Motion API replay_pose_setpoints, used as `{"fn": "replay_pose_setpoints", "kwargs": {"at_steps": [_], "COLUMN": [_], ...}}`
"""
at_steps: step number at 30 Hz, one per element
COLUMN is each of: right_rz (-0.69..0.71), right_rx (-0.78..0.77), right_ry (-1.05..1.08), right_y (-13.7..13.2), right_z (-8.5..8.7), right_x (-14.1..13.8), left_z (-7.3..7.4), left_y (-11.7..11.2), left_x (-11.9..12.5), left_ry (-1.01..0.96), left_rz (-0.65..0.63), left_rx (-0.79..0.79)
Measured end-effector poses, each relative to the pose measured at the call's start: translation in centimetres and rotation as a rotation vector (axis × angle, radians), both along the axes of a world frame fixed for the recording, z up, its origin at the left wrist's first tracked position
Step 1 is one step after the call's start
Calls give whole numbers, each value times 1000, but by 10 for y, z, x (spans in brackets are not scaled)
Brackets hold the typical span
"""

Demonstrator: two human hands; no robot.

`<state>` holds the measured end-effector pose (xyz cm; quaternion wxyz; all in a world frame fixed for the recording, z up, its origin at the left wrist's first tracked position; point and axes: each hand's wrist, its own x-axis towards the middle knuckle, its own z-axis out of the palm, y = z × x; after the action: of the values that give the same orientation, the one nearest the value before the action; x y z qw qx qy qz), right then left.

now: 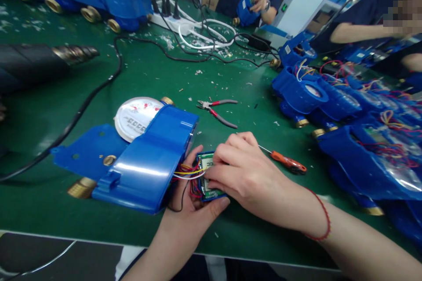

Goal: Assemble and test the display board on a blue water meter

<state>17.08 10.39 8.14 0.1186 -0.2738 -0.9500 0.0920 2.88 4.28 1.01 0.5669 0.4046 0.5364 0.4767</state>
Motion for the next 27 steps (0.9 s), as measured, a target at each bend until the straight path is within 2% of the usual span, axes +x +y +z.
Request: {"fn": "replay_pose_setpoints", "kwargs": {"at_steps": [5, 8, 10, 12, 14, 16, 19, 22, 24, 27], "right_rz": [42, 1, -130, -339, -518, -594, -530, -334, -249, -236], "right_rx": [-8, 47, 96, 149, 182, 122, -153, -457, -568, -592], "right_ry": [-48, 1, 131, 276, 313, 279, 342, 390, 368, 362], "right_y": [1, 0, 1, 2, 2, -2, -14, -25, -26, -24], "right_z": [5, 8, 9, 7, 0, -12, -31, -42, -43, -43], "right_x": [-8, -4, 5, 18, 32, 43, 49, 44, 41, 37], "left_z": [3, 2, 2, 2, 2, 1, -3, -6, -6, -3], "left_y": [1, -1, -3, -4, -4, -4, -2, -3, -4, -5], "left_x": [0, -2, -3, -4, -4, -4, -4, -2, -1, 0], "left_ry": [63, 42, -24, -72, -98, -94, -71, -97, -107, -156], "left_rz": [4, -25, -52, -44, -39, -38, -21, 12, 31, 14], "left_rx": [27, -4, -45, -84, -98, -76, -31, 7, 14, -16]}}
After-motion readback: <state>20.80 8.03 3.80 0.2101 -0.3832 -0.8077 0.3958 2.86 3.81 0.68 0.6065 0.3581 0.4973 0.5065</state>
